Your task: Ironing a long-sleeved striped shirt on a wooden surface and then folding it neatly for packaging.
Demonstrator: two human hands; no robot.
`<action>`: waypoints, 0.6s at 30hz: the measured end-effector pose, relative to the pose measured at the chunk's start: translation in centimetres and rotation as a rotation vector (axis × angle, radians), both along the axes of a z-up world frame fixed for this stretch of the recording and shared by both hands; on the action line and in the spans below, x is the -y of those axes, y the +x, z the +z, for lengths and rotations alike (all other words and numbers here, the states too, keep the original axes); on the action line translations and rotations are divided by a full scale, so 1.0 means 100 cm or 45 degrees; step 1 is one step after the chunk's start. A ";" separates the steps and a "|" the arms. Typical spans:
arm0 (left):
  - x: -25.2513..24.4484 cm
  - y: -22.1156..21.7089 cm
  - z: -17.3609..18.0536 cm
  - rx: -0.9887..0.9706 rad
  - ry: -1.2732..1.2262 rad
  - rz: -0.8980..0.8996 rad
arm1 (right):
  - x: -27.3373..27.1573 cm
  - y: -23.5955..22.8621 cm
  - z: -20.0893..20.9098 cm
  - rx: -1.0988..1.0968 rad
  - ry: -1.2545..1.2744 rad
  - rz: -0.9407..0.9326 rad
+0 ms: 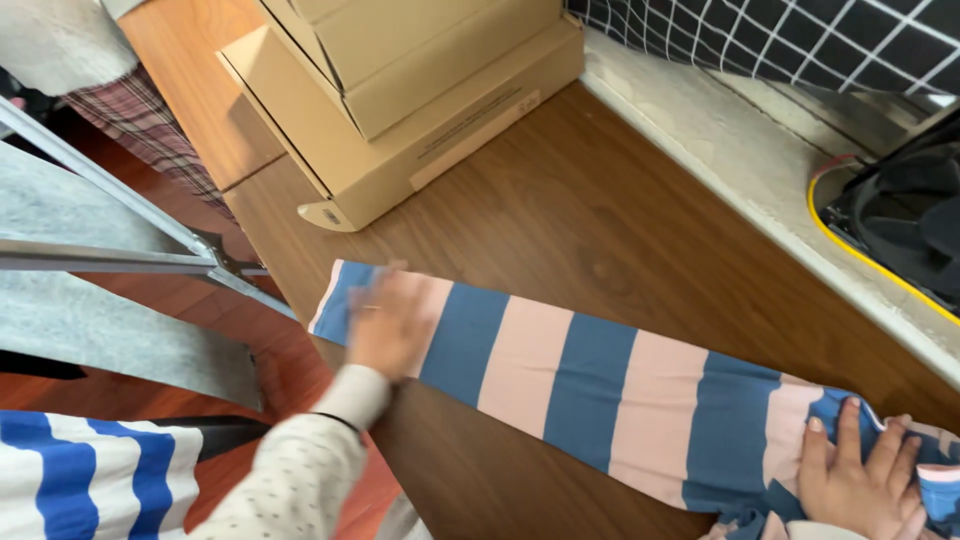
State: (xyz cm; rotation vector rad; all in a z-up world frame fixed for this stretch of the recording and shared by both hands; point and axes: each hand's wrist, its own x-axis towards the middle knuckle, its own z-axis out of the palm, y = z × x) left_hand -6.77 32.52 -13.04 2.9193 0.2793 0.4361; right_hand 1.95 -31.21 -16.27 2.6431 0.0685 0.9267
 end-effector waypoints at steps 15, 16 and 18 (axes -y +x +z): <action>0.169 -0.030 0.059 0.108 -0.565 -0.509 | -0.011 -0.071 0.097 -0.676 1.401 0.130; 0.205 -0.040 0.067 0.095 -0.622 -0.840 | -0.023 -0.098 0.115 -0.746 1.563 0.113; 0.245 -0.051 0.059 -0.007 -0.661 -1.108 | -0.034 -0.159 0.132 -0.641 1.785 0.032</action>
